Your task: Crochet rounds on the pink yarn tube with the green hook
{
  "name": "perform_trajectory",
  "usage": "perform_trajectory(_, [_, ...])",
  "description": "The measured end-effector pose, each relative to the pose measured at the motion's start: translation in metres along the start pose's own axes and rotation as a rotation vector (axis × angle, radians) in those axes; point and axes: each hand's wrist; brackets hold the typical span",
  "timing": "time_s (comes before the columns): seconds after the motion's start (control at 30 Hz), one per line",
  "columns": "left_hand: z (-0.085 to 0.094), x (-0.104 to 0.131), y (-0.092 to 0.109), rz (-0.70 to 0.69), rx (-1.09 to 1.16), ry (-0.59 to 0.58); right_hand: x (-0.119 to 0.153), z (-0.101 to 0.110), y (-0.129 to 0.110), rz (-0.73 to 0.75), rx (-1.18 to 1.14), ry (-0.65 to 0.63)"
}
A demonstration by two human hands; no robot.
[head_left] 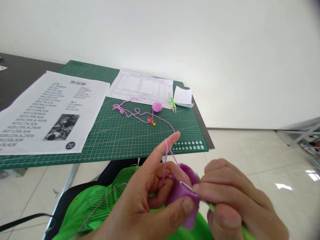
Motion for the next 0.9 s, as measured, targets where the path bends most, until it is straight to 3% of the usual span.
perform_trajectory(0.1, [0.002,0.001,0.0,0.015,-0.04,0.023,-0.006,0.0,-0.001,-0.053,-0.069,0.056])
perform_trajectory(0.27, [0.006,0.0,0.002,0.027,0.046,-0.083,-0.01,0.003,-0.003,-0.082,-0.13,0.035])
perform_trajectory(0.6, [0.01,-0.002,0.005,0.115,0.195,-0.155,-0.007,0.005,-0.003,-0.191,-0.263,-0.013])
perform_trajectory(0.9, [0.007,0.0,0.006,0.158,0.175,-0.095,-0.033,0.028,-0.003,-0.135,-0.303,-0.287])
Point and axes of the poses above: each hand's wrist, its own x-axis away from the middle knuckle, its own z-axis out of the back of the hand, y = z × x, and after that the axes turned 4 degrees about -y, right-handed
